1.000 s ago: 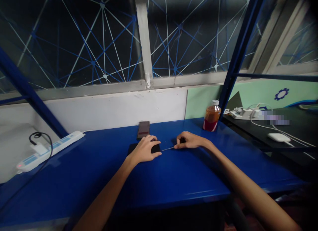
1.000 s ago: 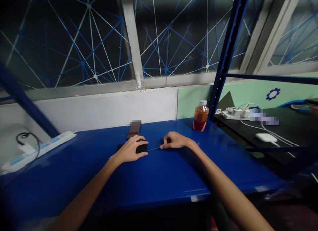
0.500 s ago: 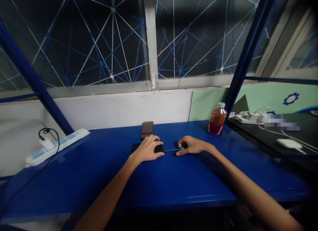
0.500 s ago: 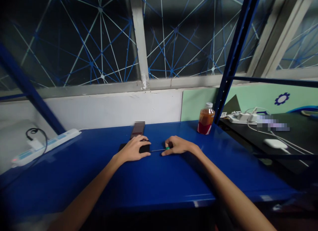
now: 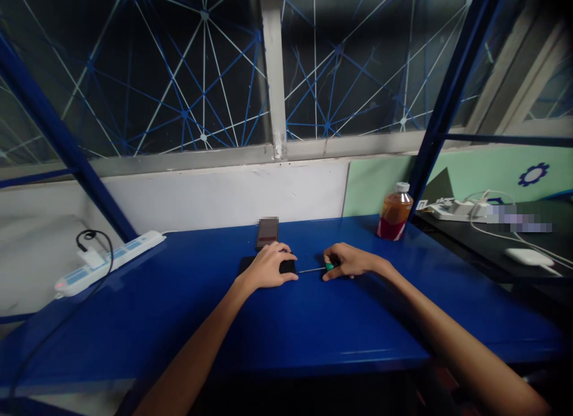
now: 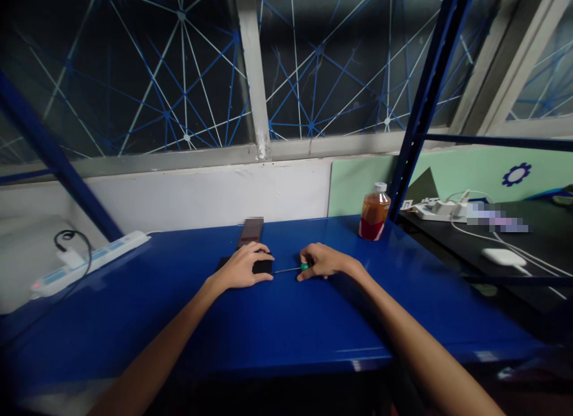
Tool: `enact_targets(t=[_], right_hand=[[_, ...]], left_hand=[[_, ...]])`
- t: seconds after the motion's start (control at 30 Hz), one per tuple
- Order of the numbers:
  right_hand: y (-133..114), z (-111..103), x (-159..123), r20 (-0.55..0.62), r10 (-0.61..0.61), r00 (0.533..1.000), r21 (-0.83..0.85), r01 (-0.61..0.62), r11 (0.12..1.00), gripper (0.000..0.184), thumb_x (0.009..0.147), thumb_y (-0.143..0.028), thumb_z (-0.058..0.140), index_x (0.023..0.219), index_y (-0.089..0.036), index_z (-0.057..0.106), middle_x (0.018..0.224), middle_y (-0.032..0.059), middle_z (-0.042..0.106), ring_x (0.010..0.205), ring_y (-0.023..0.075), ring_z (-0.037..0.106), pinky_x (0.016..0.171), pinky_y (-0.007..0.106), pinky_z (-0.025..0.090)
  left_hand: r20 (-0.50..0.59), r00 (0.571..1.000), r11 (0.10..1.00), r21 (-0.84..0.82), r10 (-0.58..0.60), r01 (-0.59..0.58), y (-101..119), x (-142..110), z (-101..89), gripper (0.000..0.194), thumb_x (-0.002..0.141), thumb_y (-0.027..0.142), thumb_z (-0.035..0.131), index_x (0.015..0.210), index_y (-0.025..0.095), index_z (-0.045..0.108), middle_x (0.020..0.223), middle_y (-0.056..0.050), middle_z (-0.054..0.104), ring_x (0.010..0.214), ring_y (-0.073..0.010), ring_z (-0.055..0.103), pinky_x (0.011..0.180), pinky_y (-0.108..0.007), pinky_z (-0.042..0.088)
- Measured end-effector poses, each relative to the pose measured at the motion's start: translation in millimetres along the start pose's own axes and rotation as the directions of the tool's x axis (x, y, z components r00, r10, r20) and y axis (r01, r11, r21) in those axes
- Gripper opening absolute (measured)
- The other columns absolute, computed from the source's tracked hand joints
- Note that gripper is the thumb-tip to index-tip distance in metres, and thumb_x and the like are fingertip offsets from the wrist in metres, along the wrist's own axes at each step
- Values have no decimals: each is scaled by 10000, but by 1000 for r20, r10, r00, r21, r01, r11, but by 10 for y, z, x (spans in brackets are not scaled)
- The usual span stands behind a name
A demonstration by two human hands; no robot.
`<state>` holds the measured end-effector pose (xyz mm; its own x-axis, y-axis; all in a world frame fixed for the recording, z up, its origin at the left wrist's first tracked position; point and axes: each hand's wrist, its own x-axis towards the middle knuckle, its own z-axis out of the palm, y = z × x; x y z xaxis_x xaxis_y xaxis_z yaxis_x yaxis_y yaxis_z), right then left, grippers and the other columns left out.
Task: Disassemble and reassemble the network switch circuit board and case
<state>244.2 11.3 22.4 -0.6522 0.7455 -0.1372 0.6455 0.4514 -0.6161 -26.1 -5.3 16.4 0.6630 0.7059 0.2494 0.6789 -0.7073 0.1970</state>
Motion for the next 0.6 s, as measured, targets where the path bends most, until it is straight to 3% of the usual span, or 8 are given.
enact_targets(t=[0.2,0.47,0.6], right_hand=[[-22,-23,-12,-97,-93,991,-76,86,993,397,818,-547,552,872,-162,637,661,10,593,555,110,472,515,233,322],[-37,-36,-10,-176,-63,982,-264,14,964,450,655,-612,683,754,-175,642,665,7,614,571,130,501,513,241,290],[-47,-8,-7,-159,-50,986,-320,-3,947,424,657,-583,694,796,-190,618,645,-6,595,561,133,492,501,243,270]], left_hand=[[-5,1000,1000,6,7,-7,-2,1,5,451,793,568,593,1128,270,639,1186,-72,562,1110,-277,500,937,-447,400],[5,1000,1000,-4,-15,15,12,2,-3,438,771,525,642,1125,267,640,1198,-74,554,1107,-281,502,939,-455,396],[0,1000,1000,-23,13,-13,67,2,-24,273,755,372,692,1007,266,679,1263,-62,505,1174,-284,458,982,-474,359]])
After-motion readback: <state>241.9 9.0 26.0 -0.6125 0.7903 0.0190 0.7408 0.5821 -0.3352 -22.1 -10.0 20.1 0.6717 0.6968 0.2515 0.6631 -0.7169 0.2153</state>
